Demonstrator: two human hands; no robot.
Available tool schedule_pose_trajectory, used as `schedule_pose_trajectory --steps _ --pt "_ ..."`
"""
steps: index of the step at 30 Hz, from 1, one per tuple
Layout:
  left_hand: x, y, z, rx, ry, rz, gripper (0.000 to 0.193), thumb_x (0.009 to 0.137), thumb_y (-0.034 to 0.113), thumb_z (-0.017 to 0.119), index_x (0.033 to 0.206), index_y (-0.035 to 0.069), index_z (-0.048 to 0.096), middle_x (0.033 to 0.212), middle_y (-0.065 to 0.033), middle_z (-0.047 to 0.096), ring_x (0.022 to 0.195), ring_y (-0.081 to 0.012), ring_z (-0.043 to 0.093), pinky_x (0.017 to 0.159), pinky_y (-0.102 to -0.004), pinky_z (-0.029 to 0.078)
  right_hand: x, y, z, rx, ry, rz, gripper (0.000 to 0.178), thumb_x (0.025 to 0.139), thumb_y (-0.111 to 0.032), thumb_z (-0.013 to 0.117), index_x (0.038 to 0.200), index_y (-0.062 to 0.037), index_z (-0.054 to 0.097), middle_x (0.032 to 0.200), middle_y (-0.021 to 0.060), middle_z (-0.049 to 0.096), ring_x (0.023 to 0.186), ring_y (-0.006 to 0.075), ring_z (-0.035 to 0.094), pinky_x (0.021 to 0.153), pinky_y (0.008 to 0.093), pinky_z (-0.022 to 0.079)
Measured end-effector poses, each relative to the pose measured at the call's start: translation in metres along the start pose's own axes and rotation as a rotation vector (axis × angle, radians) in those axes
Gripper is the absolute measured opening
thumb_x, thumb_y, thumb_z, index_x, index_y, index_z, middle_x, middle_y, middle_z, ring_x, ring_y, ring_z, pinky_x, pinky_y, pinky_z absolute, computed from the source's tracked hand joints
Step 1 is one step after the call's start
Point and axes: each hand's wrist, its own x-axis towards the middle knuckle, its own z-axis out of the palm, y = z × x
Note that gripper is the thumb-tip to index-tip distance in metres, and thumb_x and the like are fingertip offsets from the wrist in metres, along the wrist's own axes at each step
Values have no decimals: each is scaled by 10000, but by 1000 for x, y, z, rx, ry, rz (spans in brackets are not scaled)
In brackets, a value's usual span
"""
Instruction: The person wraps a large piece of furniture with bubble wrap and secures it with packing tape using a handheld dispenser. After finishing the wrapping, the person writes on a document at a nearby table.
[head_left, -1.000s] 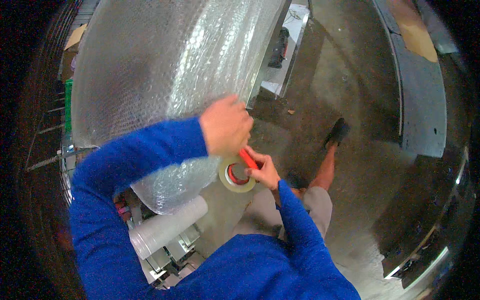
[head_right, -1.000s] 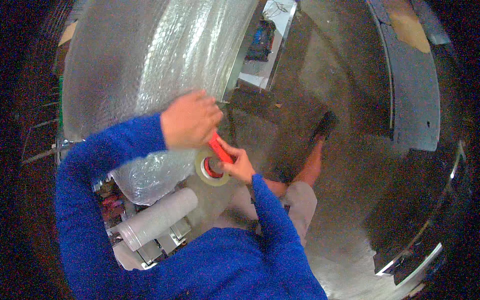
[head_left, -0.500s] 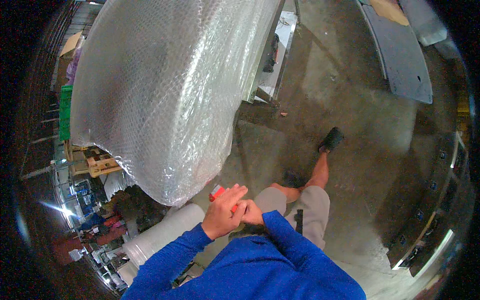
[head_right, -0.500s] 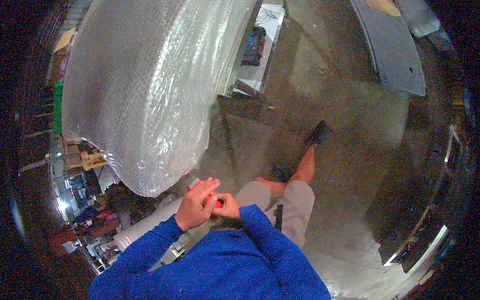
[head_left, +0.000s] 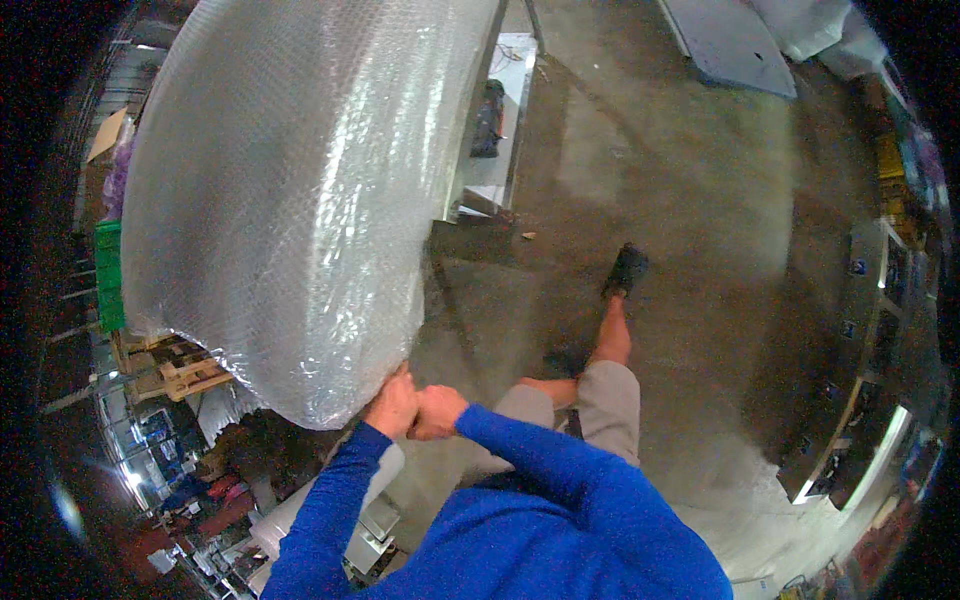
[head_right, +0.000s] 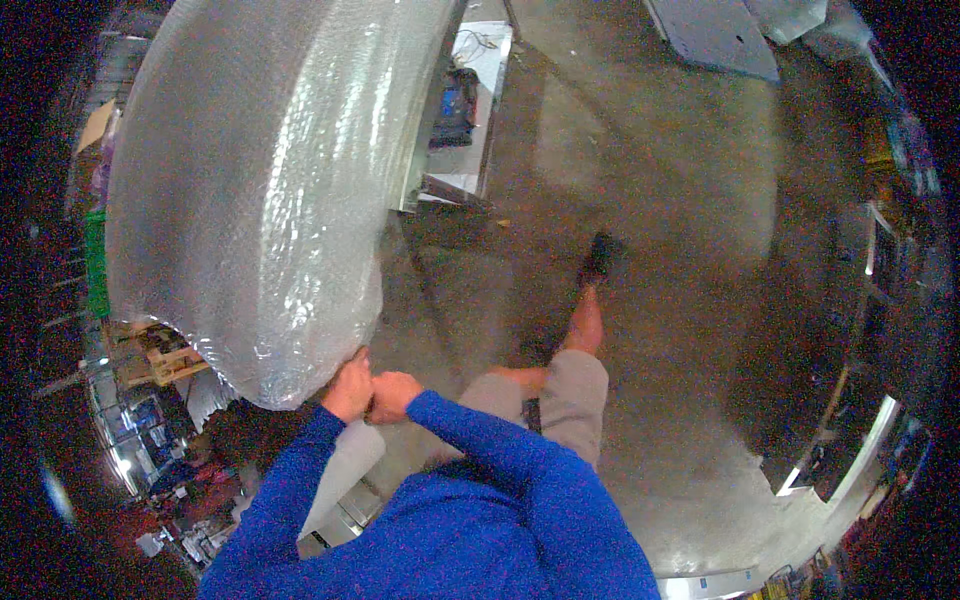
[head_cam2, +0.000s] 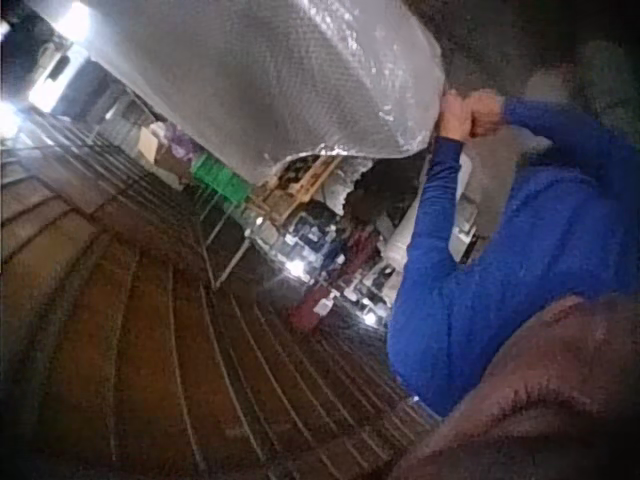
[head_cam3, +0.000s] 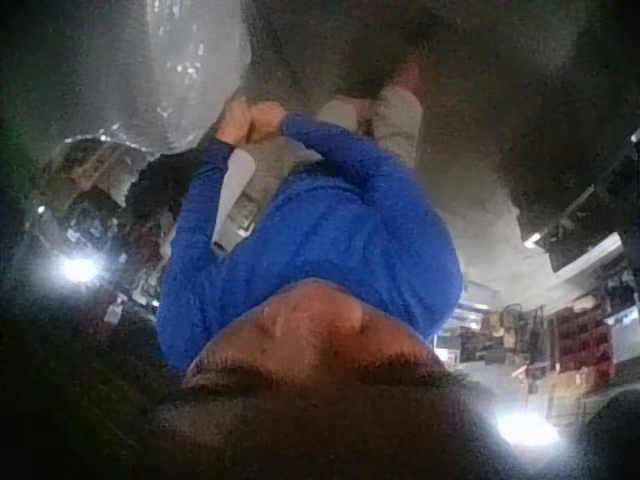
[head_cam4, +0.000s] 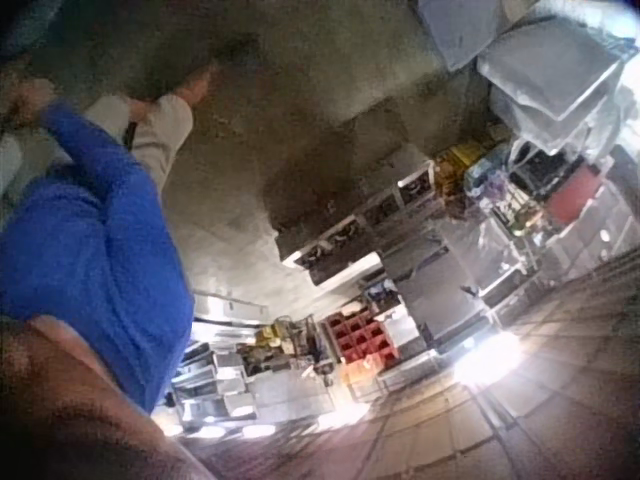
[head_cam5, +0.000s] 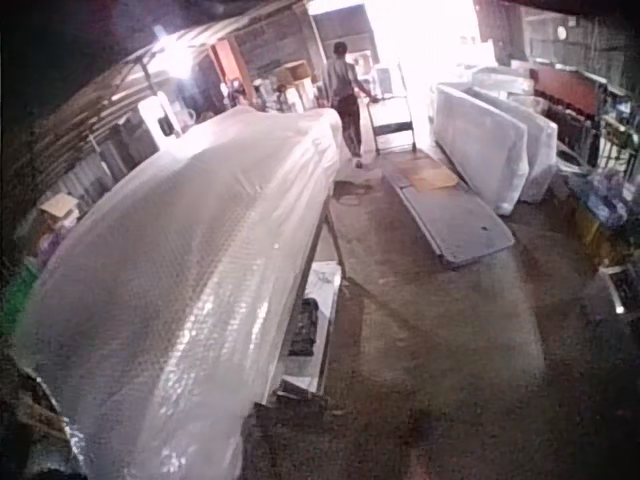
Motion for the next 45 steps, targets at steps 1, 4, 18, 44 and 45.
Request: schedule_pose_trajectory --steps 1,4,18,44,45 --pt "-2 3 -1 6 -46 -20 559 970 282 490 1369 -108 457 1292 -386 524 1234 -476 523 1065 -485 405 -2 -4 -7 -291 -85 9 343 716 -233 769 977 -17 715 933 201 726 876 348 714 740 424 569" --pt "-7 18 -11 211 31 28 586 968 320 501 1376 -98 458 1305 -376 524 1256 -470 508 1074 -490 396 -4 -7 -19 -487 -301 -120 350 721 -263 745 987 -37 713 939 181 728 873 345 715 777 455 576" --pt "109 39 58 -198 111 -436 892 917 561 539 1416 -154 349 1426 -371 417 1360 -457 402 1135 -460 327 -116 95 -117 -211 174 365 485 680 -416 723 1091 -172 637 925 161 718 884 376 692 777 492 552" --pt "353 230 -150 -241 239 -395 651 836 456 493 1074 -129 651 1159 -360 615 1154 -486 578 1000 -478 436 -216 141 -374 23 673 423 645 648 -452 750 1238 -230 616 1011 148 725 927 375 691 809 494 548" --pt "363 242 -157 -191 249 -416 648 836 450 489 1082 -128 650 1171 -357 611 1164 -482 574 1003 -477 434 -225 139 -389 34 689 446 660 646 -455 750 1252 -233 614 1010 149 725 925 376 691 809 493 547"
